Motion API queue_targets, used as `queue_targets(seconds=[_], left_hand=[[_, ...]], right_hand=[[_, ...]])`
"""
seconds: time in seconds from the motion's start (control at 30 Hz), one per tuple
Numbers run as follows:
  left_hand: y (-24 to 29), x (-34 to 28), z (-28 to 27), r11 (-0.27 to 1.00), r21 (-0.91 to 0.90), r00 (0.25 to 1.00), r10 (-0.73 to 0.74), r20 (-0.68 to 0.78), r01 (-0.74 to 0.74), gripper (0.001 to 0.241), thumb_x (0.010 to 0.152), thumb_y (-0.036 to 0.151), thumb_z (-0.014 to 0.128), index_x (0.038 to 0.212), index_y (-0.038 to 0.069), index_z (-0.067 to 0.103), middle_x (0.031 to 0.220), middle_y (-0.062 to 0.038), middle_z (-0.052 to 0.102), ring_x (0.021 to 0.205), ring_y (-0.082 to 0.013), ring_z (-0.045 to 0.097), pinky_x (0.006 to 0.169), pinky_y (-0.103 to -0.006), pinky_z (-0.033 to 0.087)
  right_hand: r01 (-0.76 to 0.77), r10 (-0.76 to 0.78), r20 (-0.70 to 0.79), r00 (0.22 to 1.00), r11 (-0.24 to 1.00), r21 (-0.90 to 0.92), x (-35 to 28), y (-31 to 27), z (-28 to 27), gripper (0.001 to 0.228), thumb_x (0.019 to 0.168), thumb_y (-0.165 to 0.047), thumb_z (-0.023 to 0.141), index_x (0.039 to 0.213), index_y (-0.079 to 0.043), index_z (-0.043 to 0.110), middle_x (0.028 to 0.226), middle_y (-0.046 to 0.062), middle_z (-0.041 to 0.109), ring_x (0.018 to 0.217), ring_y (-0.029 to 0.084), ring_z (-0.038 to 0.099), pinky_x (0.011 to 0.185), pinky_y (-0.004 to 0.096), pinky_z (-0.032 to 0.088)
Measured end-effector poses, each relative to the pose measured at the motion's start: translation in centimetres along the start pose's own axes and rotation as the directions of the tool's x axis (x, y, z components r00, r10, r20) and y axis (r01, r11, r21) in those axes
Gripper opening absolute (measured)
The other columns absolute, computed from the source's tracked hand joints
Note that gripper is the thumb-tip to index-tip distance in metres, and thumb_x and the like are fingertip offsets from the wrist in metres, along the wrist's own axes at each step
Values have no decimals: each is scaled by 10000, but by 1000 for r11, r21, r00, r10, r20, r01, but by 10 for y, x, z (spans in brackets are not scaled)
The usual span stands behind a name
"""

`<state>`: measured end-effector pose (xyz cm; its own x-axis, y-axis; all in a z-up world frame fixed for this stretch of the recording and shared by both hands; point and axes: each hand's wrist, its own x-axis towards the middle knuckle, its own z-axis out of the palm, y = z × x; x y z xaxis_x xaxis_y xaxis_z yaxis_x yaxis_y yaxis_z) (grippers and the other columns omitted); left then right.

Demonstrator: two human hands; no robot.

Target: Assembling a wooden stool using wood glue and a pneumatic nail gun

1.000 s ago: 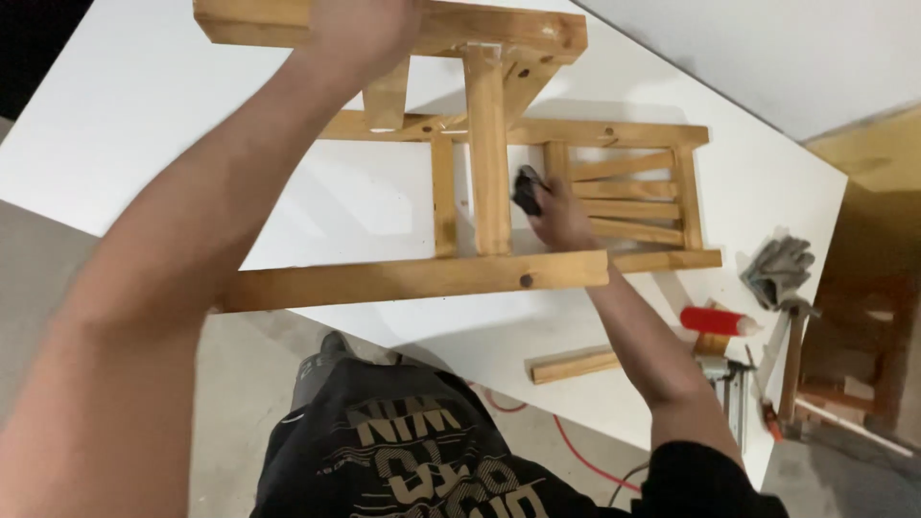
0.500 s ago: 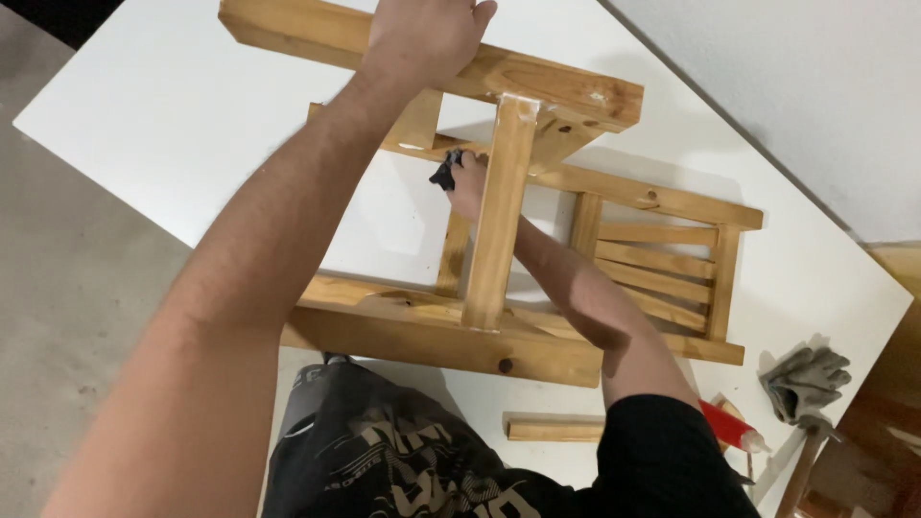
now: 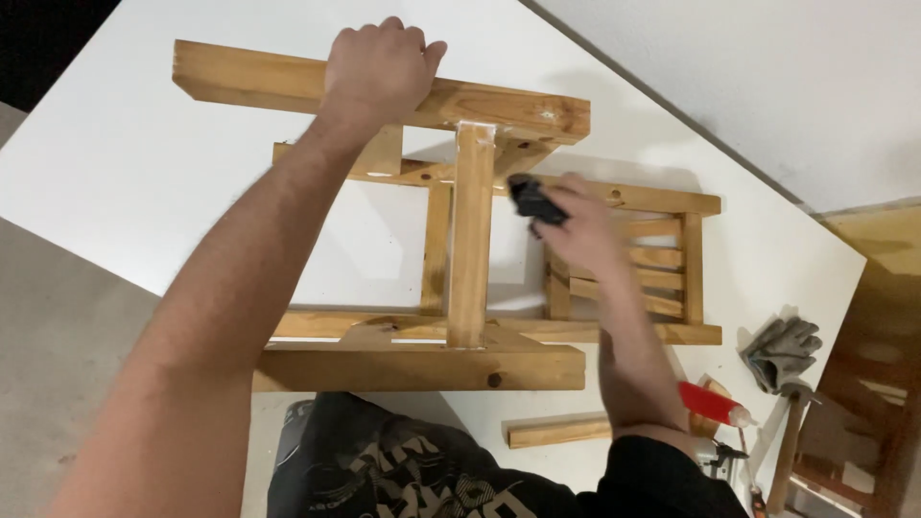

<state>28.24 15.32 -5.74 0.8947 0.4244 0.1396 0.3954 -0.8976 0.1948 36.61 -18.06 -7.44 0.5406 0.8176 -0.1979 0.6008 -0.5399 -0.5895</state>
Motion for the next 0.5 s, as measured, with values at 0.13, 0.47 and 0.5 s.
queue_targets(seconds=[0.13, 0.47, 0.5], left_hand=[[9, -6, -18, 998, -35, 982, -41, 187, 48, 599, 1150, 474, 282, 1027, 95, 729, 952, -120, 749, 841, -385, 696, 663, -509, 494], [17, -11, -46, 999, -24, 924, -35, 381, 47, 714, 1146, 494, 176, 1028, 116, 769, 1028, -102, 760, 966, -365, 693, 776, -497, 503], [16, -12, -46, 998, -27, 923, -38, 383, 52, 714, 1146, 494, 176, 1028, 116, 769, 1028, -102, 760, 966, -365, 693, 776, -497, 503]], right_hand=[[543, -669, -177, 722, 706, -454, 6, -40, -61, 438, 859, -69, 765, 1272, -33, 625, 1161, 194, 535, 999, 378, 566, 711, 484, 515], [569, -579, 277, 766, 413, -711, 55, -83, -58, 475, 806, 14, 656, 1268, -94, 680, 1108, 148, 540, 922, 358, 565, 477, 478, 503], [573, -579, 282, 765, 412, -708, 53, -80, -59, 475, 806, 14, 656, 1268, -94, 680, 1108, 148, 540, 922, 358, 565, 477, 478, 503]])
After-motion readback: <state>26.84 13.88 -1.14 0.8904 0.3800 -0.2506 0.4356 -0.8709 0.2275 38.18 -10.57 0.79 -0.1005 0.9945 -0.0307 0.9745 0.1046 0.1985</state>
